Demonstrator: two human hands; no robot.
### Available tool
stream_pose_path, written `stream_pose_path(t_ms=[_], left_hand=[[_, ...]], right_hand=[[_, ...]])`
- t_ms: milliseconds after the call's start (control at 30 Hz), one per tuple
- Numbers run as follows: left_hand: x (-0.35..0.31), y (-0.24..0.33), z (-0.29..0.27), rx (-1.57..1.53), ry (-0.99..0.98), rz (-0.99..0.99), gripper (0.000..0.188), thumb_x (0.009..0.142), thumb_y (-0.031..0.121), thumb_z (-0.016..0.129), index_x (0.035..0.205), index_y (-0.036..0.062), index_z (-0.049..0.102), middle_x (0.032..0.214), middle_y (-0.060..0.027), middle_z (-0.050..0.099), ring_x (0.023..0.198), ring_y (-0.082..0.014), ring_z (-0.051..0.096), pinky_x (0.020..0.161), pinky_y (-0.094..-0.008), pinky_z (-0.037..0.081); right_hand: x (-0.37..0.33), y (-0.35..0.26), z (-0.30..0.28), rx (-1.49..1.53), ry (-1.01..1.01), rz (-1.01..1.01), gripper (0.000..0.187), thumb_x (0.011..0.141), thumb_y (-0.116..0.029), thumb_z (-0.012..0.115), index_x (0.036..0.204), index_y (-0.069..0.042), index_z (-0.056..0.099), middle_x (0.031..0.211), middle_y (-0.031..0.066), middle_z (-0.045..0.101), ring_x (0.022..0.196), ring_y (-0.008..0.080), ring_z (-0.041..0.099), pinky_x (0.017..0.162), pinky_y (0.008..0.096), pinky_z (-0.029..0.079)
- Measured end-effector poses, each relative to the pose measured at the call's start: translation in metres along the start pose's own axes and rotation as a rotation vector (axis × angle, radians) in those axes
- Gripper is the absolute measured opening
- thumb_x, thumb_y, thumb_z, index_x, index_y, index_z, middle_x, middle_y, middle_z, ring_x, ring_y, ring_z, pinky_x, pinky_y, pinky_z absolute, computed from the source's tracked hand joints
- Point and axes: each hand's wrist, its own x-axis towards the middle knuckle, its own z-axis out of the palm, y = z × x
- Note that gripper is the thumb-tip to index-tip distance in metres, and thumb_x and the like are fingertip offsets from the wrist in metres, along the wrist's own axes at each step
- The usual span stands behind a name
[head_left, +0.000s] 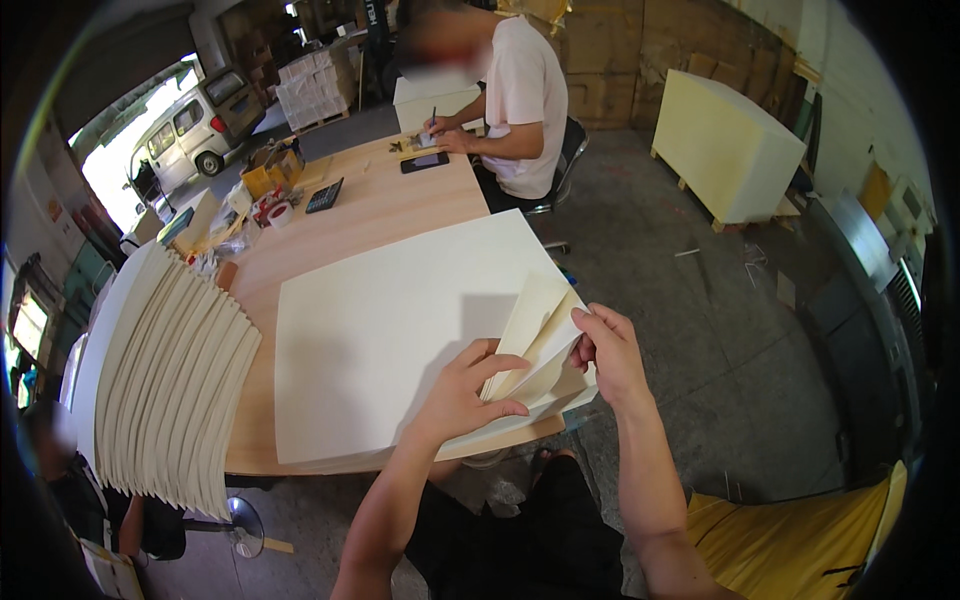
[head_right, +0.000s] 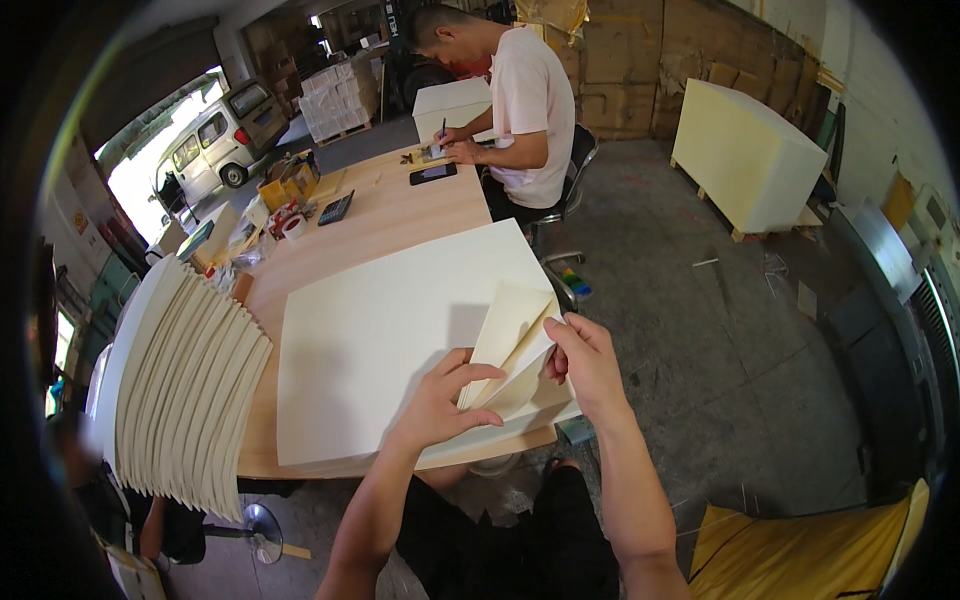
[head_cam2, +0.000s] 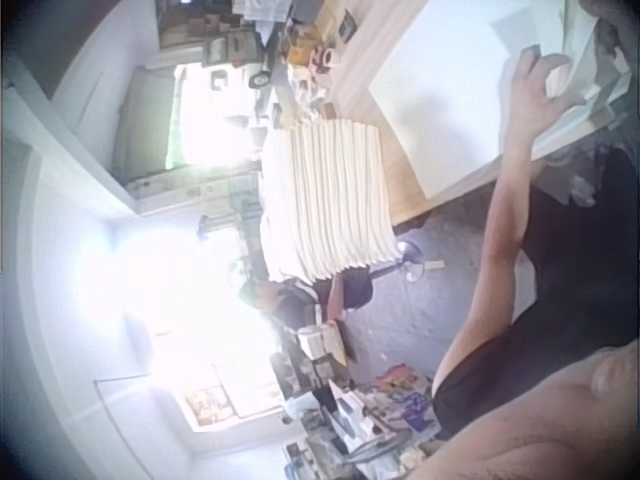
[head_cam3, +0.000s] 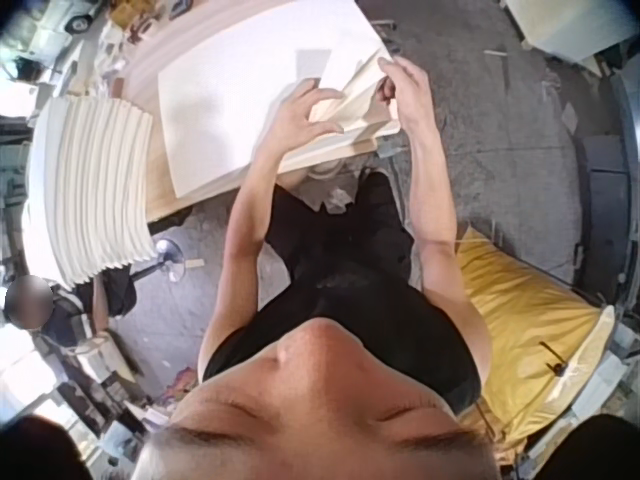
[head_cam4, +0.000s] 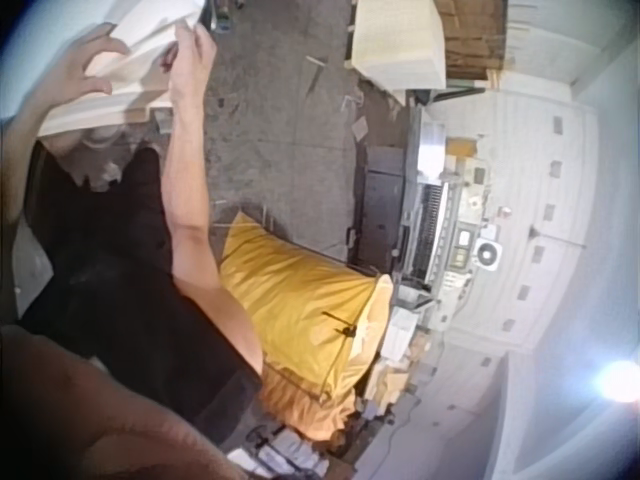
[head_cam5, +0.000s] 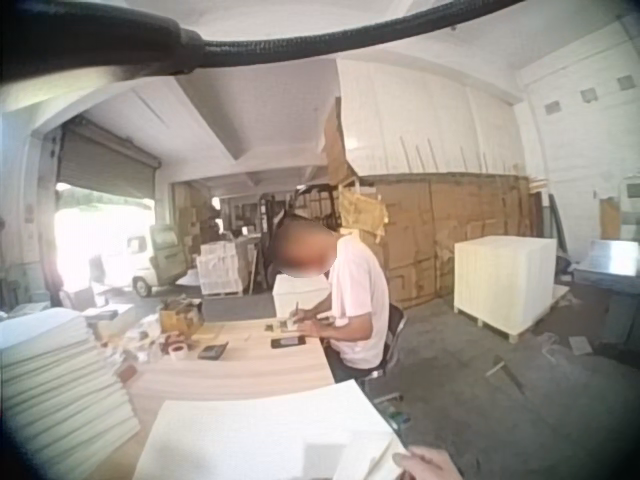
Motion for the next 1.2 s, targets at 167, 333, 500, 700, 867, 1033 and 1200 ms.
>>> stream_pose_path(t_ms=[167,333,500,700,867,1033,1200], left_hand=[[-0.002,-0.012,0.002,-0.023,0.025,-0.012,0.046,0.077,0.030,0.092,0.119,0.0185,0.076,0.122,-0.0097,0.063,0.112,-0.0315,0.065,0.096,-0.0390,0.054],[0.000,-0.010,0.002,-0.099,0.048,-0.041,0.043,0.083,0.023,0.089,0.122,0.0165,0.075,0.133,-0.0125,0.061,0.117,-0.0316,0.065,0.098,-0.0394,0.054],[0.001,-0.007,0.004,-0.122,0.088,-0.027,0.042,0.087,0.016,0.083,0.129,0.0160,0.073,0.146,-0.0153,0.056,0.122,-0.0324,0.064,0.102,-0.0393,0.054],[0.000,-0.004,0.003,-0.021,-0.005,0.021,0.049,0.082,0.022,0.089,0.128,0.0170,0.074,0.141,-0.0122,0.058,0.123,-0.0314,0.063,0.103,-0.0401,0.053],[0.001,-0.009,0.002,-0.057,0.001,0.016,0.050,0.082,0.023,0.089,0.129,0.0174,0.073,0.139,-0.0120,0.060,0.122,-0.0316,0.063,0.103,-0.0395,0.053],[0.000,-0.005,0.007,-0.069,0.108,-0.020,0.048,0.087,0.019,0.085,0.132,0.0185,0.072,0.145,-0.0143,0.058,0.122,-0.0314,0.064,0.102,-0.0394,0.054],[0.001,-0.002,0.003,0.038,-0.001,0.087,0.049,0.086,0.018,0.085,0.134,0.0200,0.072,0.146,-0.0139,0.058,0.122,-0.0319,0.063,0.102,-0.0397,0.055]], right_hand=[[0.000,0.004,-0.003,0.001,-0.002,-0.006,0.037,0.103,-0.029,0.068,0.072,-0.010,0.056,0.059,-0.0019,0.053,0.053,0.0086,0.054,0.049,0.0260,0.039],[-0.006,0.004,-0.004,-0.105,0.025,-0.059,0.039,0.102,-0.029,0.070,0.071,-0.011,0.054,0.060,-0.0020,0.053,0.054,0.0069,0.053,0.050,0.0254,0.040],[-0.003,0.001,0.002,-0.197,0.052,-0.052,0.039,0.103,-0.028,0.067,0.071,-0.010,0.054,0.060,-0.0008,0.053,0.056,0.0076,0.055,0.052,0.0255,0.041],[-0.002,0.001,-0.002,0.016,-0.019,-0.007,0.038,0.104,-0.027,0.065,0.071,-0.010,0.055,0.060,-0.0005,0.054,0.056,0.0102,0.057,0.051,0.0261,0.042],[-0.003,0.006,-0.007,-0.010,-0.004,-0.026,0.040,0.104,-0.028,0.066,0.069,-0.011,0.053,0.059,-0.0017,0.053,0.055,0.0091,0.056,0.049,0.0255,0.040],[-0.003,0.012,-0.005,-0.236,0.053,-0.117,0.042,0.104,-0.029,0.066,0.068,-0.013,0.050,0.059,-0.0028,0.051,0.054,0.0085,0.055,0.048,0.0254,0.039],[0.000,0.007,0.001,0.099,0.035,-0.024,0.042,0.103,-0.027,0.067,0.068,-0.012,0.048,0.060,-0.0022,0.048,0.051,0.0110,0.053,0.047,0.0282,0.038]])
